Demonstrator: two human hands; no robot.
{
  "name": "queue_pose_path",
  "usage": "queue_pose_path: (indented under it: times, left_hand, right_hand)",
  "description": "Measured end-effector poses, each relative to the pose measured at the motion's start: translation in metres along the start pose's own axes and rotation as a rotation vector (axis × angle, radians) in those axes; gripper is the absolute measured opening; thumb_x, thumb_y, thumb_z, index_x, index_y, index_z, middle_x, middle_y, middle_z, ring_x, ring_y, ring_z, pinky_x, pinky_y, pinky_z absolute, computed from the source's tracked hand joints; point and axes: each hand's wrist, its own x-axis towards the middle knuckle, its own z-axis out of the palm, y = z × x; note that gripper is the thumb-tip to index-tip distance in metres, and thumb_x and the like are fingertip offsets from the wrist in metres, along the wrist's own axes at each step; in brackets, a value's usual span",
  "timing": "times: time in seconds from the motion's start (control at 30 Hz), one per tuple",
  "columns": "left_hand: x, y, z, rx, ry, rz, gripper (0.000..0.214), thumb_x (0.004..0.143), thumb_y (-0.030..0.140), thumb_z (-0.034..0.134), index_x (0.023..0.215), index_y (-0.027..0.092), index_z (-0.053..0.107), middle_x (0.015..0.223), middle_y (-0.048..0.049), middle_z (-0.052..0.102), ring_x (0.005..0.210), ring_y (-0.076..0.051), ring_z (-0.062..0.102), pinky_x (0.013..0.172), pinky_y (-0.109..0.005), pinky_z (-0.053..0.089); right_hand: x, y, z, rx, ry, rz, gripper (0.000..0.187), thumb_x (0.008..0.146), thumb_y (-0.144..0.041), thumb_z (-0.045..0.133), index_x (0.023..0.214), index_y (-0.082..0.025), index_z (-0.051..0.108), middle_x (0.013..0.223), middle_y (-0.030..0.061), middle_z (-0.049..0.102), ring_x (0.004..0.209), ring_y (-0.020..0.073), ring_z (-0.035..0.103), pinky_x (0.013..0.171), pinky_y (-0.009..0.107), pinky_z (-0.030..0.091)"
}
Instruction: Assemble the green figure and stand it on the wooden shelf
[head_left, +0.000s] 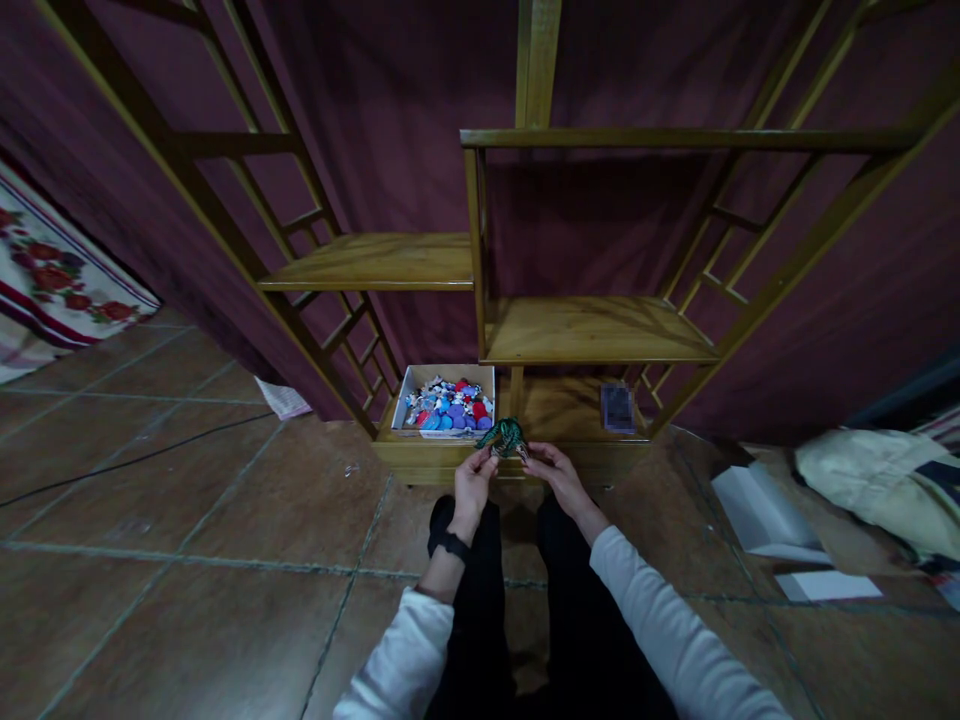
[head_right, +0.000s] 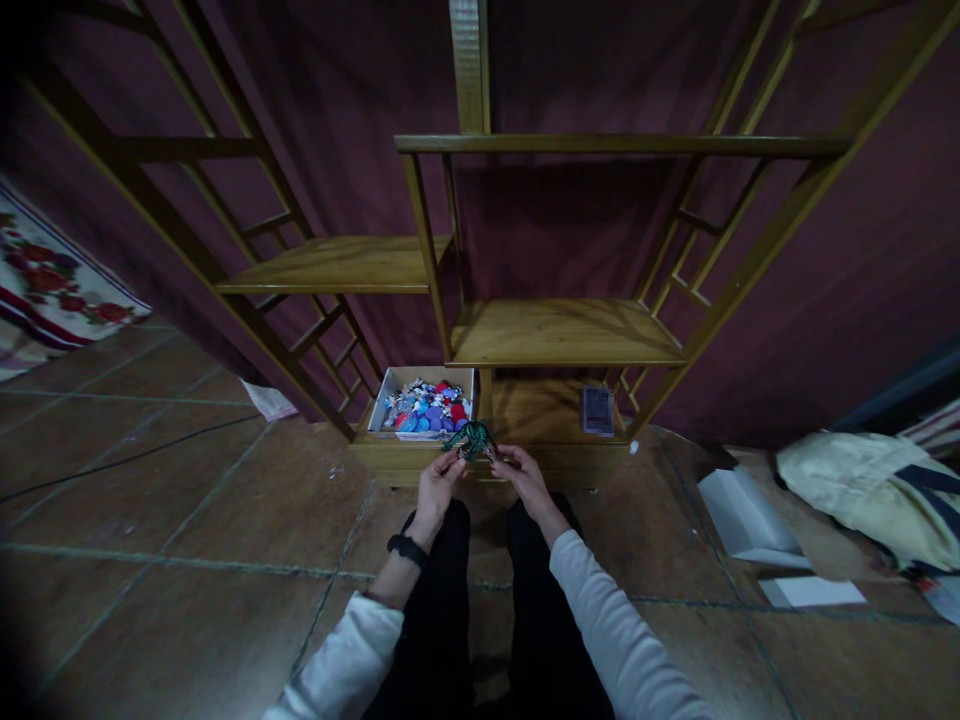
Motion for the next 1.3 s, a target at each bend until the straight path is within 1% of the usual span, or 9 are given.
queue_pose_path:
  times: [0.13,0.27,0.53,0.67,0.77,0.93,1.07,1.3]
  left_hand:
    - [0.002,0.002,-0.001,-0.04,-0.021,-0.049,0.033,0.059,0.029,0.075,0.087,0.014,0.069,0.084,-0.0069,0.07,0.072,-0.014,0.061,0.066,-0.025,0.047]
    - [0.002,0.0,-0.002,-0.056,-0.02,-0.063,0.032,0.059,0.029,0.075,0.087,0.014,0.069,0.081,-0.0065,0.07,0.073,-0.015,0.062,0.067,-0.026,0.047]
    - [0.001,-0.005,-0.003,-0.076,0.003,-0.042,0.035,0.057,0.03,0.077,0.087,0.013,0.068,0.083,-0.0076,0.07,0.072,-0.015,0.063,0.066,-0.026,0.049]
    - [0.002,-0.007,-0.005,-0.093,0.008,-0.046,0.037,0.055,0.03,0.078,0.086,0.013,0.068,0.083,-0.0078,0.07,0.072,-0.015,0.063,0.065,-0.026,0.049]
    - [0.002,-0.006,-0.005,-0.098,-0.005,-0.049,0.036,0.054,0.029,0.079,0.084,0.013,0.068,0.082,-0.0078,0.07,0.071,-0.014,0.062,0.065,-0.026,0.048]
    - [0.0,-0.003,-0.004,-0.09,0.006,-0.05,0.035,0.054,0.03,0.078,0.084,0.013,0.068,0.081,-0.0075,0.07,0.071,-0.014,0.061,0.065,-0.026,0.047]
    - [-0.002,-0.001,-0.004,-0.097,0.002,-0.054,0.035,0.055,0.03,0.078,0.084,0.014,0.067,0.081,-0.0072,0.07,0.071,-0.014,0.061,0.065,-0.026,0.047]
    - [-0.006,0.007,-0.002,-0.087,-0.002,-0.045,0.037,0.055,0.032,0.078,0.085,0.013,0.068,0.079,-0.0078,0.07,0.072,-0.015,0.062,0.066,-0.027,0.048]
  right_hand:
    - [-0.003,-0.004,0.002,-0.005,-0.011,-0.007,0.039,0.063,-0.034,0.074,0.1,-0.023,0.064,0.103,0.0036,0.065,0.092,0.0215,0.061,0.082,0.038,0.051]
    - [-0.004,-0.005,0.003,-0.007,-0.002,-0.005,0.041,0.062,-0.033,0.074,0.1,-0.023,0.064,0.104,0.003,0.065,0.093,0.0219,0.061,0.082,0.038,0.051]
    - [-0.002,0.002,0.005,0.026,0.035,0.003,0.04,0.066,-0.034,0.072,0.103,-0.021,0.064,0.106,0.0046,0.065,0.094,0.0208,0.061,0.084,0.037,0.05]
    - [-0.001,0.005,0.005,0.04,0.039,-0.002,0.041,0.066,-0.034,0.073,0.104,-0.021,0.064,0.105,0.0054,0.065,0.092,0.0204,0.061,0.086,0.039,0.049]
    - [-0.001,0.005,0.005,0.047,0.041,0.003,0.043,0.064,-0.036,0.074,0.104,-0.021,0.065,0.106,0.0055,0.065,0.093,0.0209,0.062,0.087,0.04,0.049]
    - [0.0,0.007,0.006,0.063,0.086,0.026,0.046,0.061,-0.036,0.076,0.103,-0.02,0.065,0.108,0.0056,0.065,0.093,0.022,0.062,0.085,0.04,0.051]
    - [0.0,0.008,0.008,0.073,0.08,0.016,0.045,0.061,-0.035,0.076,0.103,-0.021,0.065,0.107,0.0056,0.066,0.093,0.0222,0.062,0.087,0.041,0.05]
    - [-0.004,0.005,0.014,0.146,0.112,0.031,0.044,0.059,-0.034,0.077,0.099,-0.021,0.066,0.107,0.0063,0.066,0.093,0.0229,0.063,0.088,0.043,0.049]
